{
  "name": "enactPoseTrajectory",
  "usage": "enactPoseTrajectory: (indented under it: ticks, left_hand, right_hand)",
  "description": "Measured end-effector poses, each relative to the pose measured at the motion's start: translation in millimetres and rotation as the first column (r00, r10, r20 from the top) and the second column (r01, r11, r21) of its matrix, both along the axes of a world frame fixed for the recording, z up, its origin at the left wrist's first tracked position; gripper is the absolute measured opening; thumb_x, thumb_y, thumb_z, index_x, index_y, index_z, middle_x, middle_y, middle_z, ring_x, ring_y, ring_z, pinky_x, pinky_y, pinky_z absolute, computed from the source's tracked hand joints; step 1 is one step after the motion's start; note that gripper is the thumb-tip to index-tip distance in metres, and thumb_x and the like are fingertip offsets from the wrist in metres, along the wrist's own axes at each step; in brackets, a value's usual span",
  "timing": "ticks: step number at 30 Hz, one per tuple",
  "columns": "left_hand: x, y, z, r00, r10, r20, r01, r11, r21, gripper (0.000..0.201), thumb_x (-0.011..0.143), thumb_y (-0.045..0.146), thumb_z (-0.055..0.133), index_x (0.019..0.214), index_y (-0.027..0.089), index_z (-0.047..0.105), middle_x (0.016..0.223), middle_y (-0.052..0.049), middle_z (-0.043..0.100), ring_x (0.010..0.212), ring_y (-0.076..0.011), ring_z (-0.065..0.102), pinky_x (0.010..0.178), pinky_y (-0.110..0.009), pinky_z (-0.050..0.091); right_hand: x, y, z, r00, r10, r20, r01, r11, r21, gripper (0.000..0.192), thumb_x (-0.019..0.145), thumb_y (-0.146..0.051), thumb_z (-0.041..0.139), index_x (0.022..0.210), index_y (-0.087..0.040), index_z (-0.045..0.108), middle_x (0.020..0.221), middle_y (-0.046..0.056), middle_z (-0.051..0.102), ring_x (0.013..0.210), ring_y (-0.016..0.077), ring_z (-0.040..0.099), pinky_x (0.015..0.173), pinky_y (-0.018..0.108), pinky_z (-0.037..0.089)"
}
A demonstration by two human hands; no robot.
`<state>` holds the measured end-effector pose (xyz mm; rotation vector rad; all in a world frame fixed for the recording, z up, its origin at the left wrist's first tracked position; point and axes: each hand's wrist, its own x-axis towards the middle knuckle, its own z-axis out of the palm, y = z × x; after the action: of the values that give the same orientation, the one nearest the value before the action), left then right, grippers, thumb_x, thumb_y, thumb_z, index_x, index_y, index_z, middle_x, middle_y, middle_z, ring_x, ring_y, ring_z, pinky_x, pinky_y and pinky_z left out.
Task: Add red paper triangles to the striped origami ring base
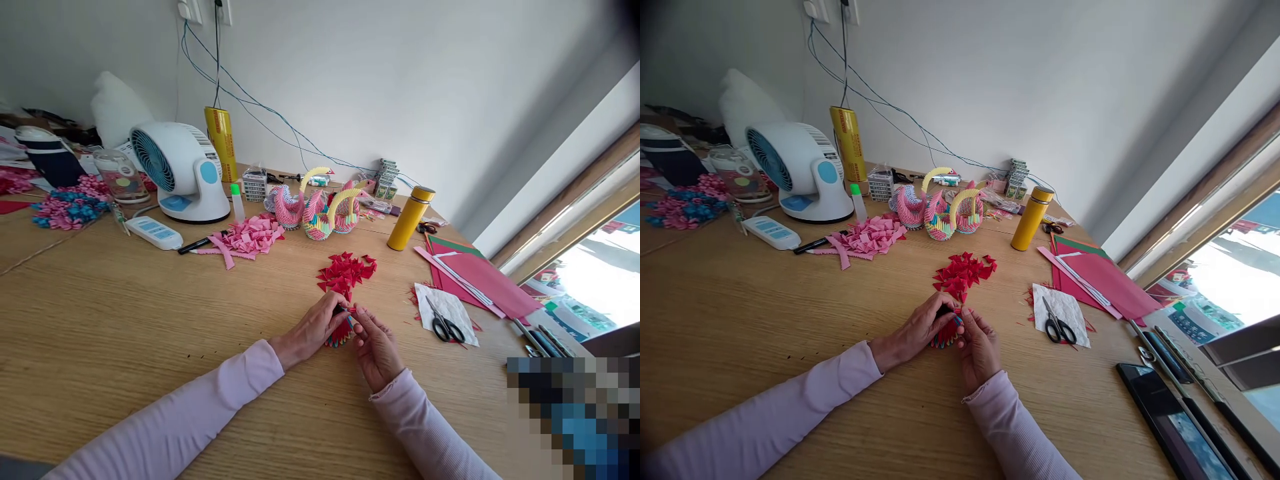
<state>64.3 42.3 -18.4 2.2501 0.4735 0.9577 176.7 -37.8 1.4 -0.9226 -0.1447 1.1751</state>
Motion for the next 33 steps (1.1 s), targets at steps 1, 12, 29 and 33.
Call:
enactPoseTrajectory:
  ticks: [1,12,29,33]
  left_hand:
    - [-1,0,0.5,1.0,-0.006,0.02,0.006,1.0,-0.008,0.01,0.095,0.025,0.042,0.103,0.019,0.045,0.103,-0.006,0.054,0.098,-0.0171,0.054,0.088,-0.03,0.046]
    - [-40,-4,10.4,0.988,-0.119,-0.102,0.118,0.993,-0.012,0.018,0.081,0.014,0.059,0.098,0.018,0.054,0.128,-0.012,0.044,0.128,-0.0251,0.038,0.107,-0.041,0.035]
    - [-38,-3,9.4,0.996,-0.077,-0.048,0.075,0.996,-0.038,0.015,0.077,0.011,0.063,0.089,0.017,0.057,0.125,-0.013,0.048,0.12,-0.0233,0.049,0.102,-0.038,0.041]
    - [-39,-4,11.0,0.996,-0.071,-0.047,0.069,0.997,-0.039,0.013,0.078,0.009,0.06,0.088,0.017,0.058,0.124,-0.013,0.05,0.12,-0.0231,0.048,0.103,-0.038,0.04]
  right_hand:
    - [1,0,0.9,0.999,0.031,0.03,-0.031,0.999,0.011,0.031,0.053,-0.021,0.086,0.077,-0.014,0.069,0.068,-0.001,0.07,0.044,0.0038,0.058,0.029,0.008,0.04]
    - [5,0,-3.9,0.955,0.161,0.25,-0.179,0.983,0.048,0.032,0.056,-0.031,0.085,0.079,-0.014,0.07,0.071,0.001,0.07,0.055,0.0086,0.061,0.033,0.011,0.042]
    - [13,0,-3.4,0.566,0.255,0.784,-0.392,0.92,-0.016,0.032,0.076,-0.043,0.069,0.091,-0.014,0.067,0.053,-0.003,0.058,0.04,0.0056,0.045,0.037,0.017,0.033]
    - [15,2,-6.7,0.557,0.27,0.785,-0.396,0.917,-0.035,0.035,0.076,-0.045,0.067,0.093,-0.014,0.066,0.048,-0.005,0.054,0.039,0.0066,0.044,0.035,0.017,0.032]
